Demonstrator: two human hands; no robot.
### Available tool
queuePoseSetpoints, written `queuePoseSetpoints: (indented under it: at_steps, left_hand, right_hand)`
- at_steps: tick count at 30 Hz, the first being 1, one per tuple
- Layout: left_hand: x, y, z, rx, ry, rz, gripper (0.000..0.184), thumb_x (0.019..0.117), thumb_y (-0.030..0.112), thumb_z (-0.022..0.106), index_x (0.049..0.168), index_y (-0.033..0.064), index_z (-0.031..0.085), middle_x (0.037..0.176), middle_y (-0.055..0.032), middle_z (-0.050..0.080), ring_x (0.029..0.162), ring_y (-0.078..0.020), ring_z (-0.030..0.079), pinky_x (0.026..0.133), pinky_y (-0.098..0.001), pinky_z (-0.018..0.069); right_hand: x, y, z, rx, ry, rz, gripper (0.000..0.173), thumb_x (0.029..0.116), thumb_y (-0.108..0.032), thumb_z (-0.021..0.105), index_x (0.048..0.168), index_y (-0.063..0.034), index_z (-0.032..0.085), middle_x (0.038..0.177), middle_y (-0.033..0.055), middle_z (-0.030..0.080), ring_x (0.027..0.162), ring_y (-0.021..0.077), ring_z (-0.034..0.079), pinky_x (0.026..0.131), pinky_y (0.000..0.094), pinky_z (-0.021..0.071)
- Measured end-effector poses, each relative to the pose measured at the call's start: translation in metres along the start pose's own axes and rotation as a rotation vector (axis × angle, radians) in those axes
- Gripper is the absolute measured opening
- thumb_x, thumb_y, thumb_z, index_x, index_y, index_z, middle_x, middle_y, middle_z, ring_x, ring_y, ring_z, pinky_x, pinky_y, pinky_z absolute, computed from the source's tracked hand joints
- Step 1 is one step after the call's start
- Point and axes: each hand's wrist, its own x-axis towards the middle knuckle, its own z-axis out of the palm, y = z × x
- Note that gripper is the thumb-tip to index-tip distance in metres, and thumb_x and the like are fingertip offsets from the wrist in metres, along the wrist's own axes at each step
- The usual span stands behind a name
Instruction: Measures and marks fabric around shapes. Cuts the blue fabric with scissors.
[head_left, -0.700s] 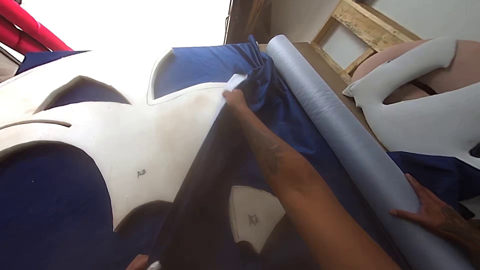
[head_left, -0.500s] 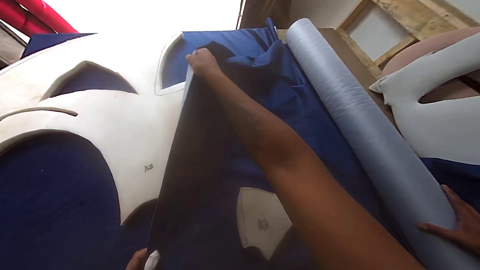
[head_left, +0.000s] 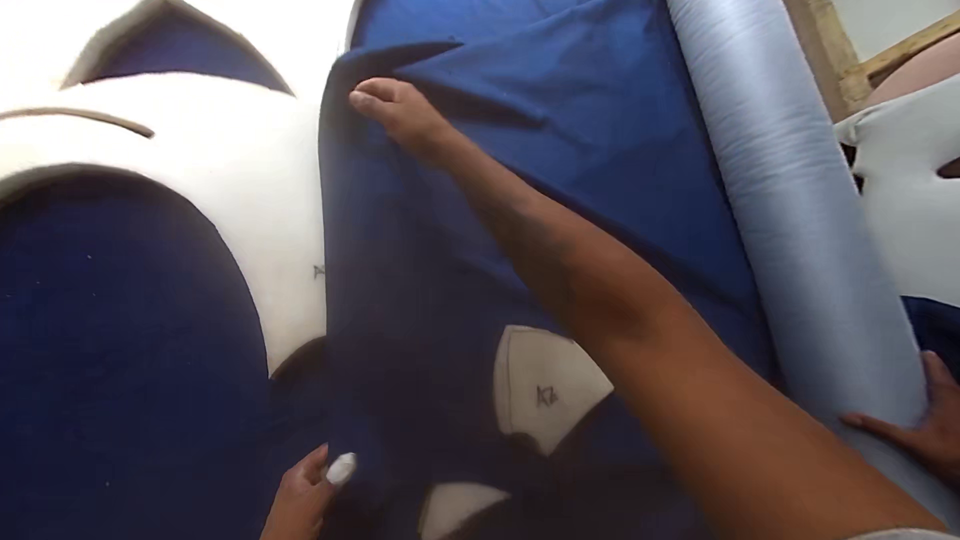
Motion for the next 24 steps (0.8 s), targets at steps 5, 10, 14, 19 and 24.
queuePoseSetpoints:
  at_steps: [5,10,14,19,24]
  left_hand:
    - [-0.005,-0.013,-0.021,0.093,-0.127,-0.038,0.026,0.0826,0.029,0.083,0.098,0.0098,0.076,0.083,-0.0096,0.074,0.069,-0.0229,0.070,0.063,-0.0413,0.0605]
    - [-0.016,-0.020,-0.030,-0.077,-0.151,-0.096,0.028,0.0892,0.017,0.069,0.113,0.0023,0.072,0.088,-0.0167,0.071,0.068,-0.0264,0.067,0.062,-0.0416,0.0600]
    - [-0.025,-0.022,-0.020,-0.066,-0.195,-0.109,0.028,0.0934,0.017,0.068,0.113,-0.0039,0.067,0.094,-0.0253,0.073,0.079,-0.0381,0.074,0.069,-0.0501,0.0647]
    - [-0.042,-0.034,-0.020,-0.110,-0.019,-0.061,0.026,0.0984,0.012,0.062,0.119,-0.0026,0.066,0.093,-0.0213,0.071,0.075,-0.0304,0.072,0.067,-0.0442,0.0635]
    - [-0.064,-0.051,-0.017,-0.200,0.048,-0.074,0.029,0.1061,0.017,0.052,0.125,-0.0020,0.063,0.094,-0.0232,0.072,0.075,-0.0304,0.073,0.066,-0.0426,0.0630]
  right_hand:
    - [-0.259,-0.043,-0.030,-0.449,0.004,0.095,0.054,0.0964,-0.049,0.065,0.139,-0.0155,0.061,0.143,0.0023,0.058,0.134,0.0160,0.053,0.112,0.0446,0.0473]
    - [-0.467,-0.035,-0.002,-0.717,0.056,0.449,0.121,0.0592,-0.078,0.081,0.160,-0.0297,0.034,0.166,-0.0027,0.030,0.157,0.0281,0.018,0.122,0.0621,0.0270]
    - [-0.488,-0.032,0.013,-0.825,-0.007,0.474,0.131,0.0549,-0.081,0.081,0.163,-0.0338,0.024,0.168,0.0010,0.026,0.156,0.0315,0.020,0.116,0.0666,0.0319]
    - [-0.471,-0.030,0.006,-0.839,-0.119,0.399,0.123,0.0569,-0.075,0.084,0.161,-0.0378,0.030,0.163,0.0076,0.033,0.151,0.0320,0.031,0.112,0.0688,0.0344]
    - [-0.490,-0.040,0.021,-0.908,-0.048,0.417,0.131,0.0517,-0.090,0.073,0.162,-0.0387,0.025,0.171,0.0040,0.019,0.157,0.0368,0.015,0.112,0.0799,0.0215]
